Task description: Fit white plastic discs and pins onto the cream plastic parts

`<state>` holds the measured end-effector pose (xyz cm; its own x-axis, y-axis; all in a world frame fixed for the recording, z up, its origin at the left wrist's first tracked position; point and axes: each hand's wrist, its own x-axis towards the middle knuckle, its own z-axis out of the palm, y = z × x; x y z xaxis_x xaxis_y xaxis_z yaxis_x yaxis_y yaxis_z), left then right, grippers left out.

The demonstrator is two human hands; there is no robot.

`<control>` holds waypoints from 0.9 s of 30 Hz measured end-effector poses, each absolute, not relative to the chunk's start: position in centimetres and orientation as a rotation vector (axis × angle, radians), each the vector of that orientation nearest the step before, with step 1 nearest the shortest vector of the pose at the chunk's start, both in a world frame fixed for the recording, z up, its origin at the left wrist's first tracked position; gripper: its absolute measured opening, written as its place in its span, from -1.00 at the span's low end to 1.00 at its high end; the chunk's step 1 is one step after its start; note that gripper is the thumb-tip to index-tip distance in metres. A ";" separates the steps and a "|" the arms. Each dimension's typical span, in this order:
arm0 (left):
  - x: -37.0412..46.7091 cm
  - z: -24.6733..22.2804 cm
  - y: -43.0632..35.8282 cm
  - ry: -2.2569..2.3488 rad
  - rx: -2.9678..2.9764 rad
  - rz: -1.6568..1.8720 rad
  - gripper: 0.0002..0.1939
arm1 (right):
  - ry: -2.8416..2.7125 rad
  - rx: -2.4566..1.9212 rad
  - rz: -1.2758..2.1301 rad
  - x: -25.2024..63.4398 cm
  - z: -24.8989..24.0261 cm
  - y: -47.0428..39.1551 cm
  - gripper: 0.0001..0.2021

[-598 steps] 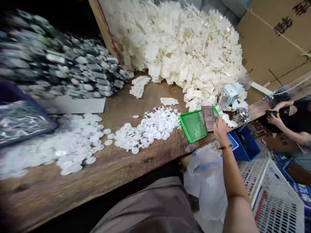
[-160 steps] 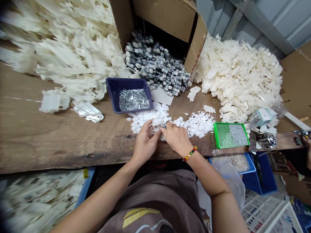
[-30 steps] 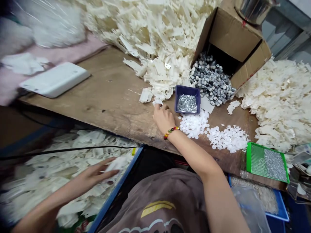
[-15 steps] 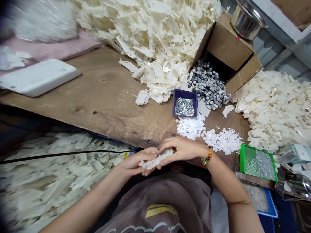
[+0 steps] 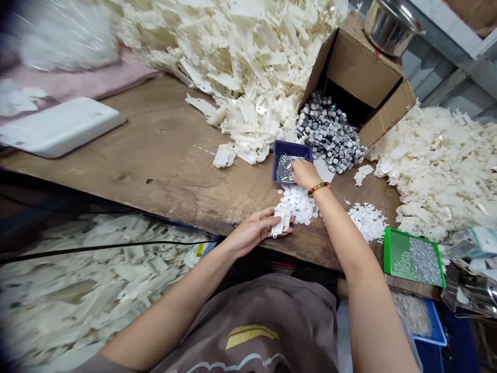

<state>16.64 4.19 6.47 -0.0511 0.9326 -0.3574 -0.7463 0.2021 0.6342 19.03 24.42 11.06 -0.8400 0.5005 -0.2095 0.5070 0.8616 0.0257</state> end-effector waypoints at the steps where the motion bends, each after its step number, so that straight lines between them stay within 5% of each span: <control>1: 16.7 6.3 4.5 0.867 0.270 1.406 -0.69 | 2.825 0.773 -0.058 19.1 11.0 24.4 -0.78; 11: 17.3 4.0 6.3 1.002 0.260 1.581 -0.59 | 2.959 0.940 -0.396 18.6 9.8 25.4 -0.86; 19: 17.3 2.8 6.3 1.039 0.304 1.614 -0.59 | 2.380 1.115 -1.997 23.2 10.1 20.5 -0.94; 27: 17.3 2.7 6.2 1.051 0.351 1.615 -0.62 | 2.814 1.130 -1.688 25.9 7.6 16.7 -0.94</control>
<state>17.28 6.17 2.70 -0.3342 0.8958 -0.2930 -0.6308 0.0184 0.7757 25.89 16.70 7.60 -0.7400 0.6710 -0.0462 0.3568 0.3334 -0.8727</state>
